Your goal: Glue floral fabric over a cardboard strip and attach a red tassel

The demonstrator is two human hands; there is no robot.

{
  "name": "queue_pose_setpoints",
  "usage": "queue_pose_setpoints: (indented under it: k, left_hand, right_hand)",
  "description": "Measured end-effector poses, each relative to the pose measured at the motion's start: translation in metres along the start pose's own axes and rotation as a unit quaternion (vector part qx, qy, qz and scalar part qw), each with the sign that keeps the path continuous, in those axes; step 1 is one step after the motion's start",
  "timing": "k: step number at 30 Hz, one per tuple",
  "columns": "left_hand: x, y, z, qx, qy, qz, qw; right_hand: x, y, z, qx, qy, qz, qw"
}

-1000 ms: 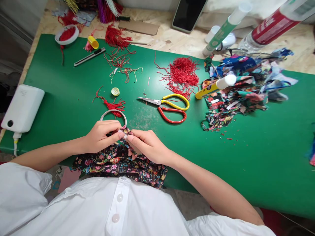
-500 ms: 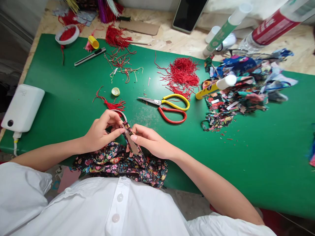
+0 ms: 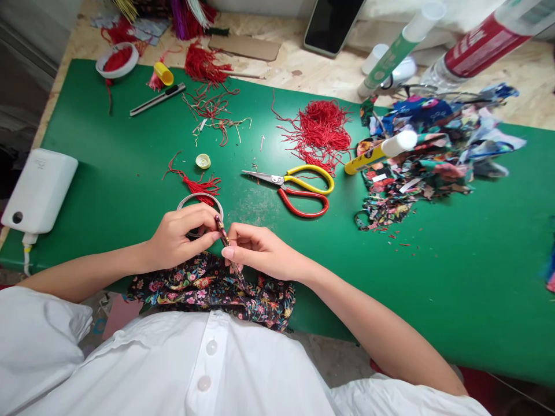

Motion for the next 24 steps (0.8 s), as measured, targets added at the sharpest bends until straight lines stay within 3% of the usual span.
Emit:
queue_pose_setpoints:
  k: [13, 24]
  left_hand:
    - [0.0011, 0.0012, 0.0013, 0.008, -0.002, 0.002, 1.000]
    - [0.0023, -0.0002, 0.0009, 0.010, 0.009, 0.005, 1.000]
  right_hand:
    - [0.0004, -0.0016, -0.0023, -0.032, 0.009, -0.013, 0.999]
    - [0.0001, -0.0010, -0.0024, 0.006, 0.005, -0.003, 1.000]
Point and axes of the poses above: each hand's wrist, its own x-axis towards the middle knuckle, its own y-axis out of the palm, z = x × y, the point moved 7 cm from there along x, towards the middle knuckle, and after that the axes turned 8 degrees about z, right-handed, at the moved point
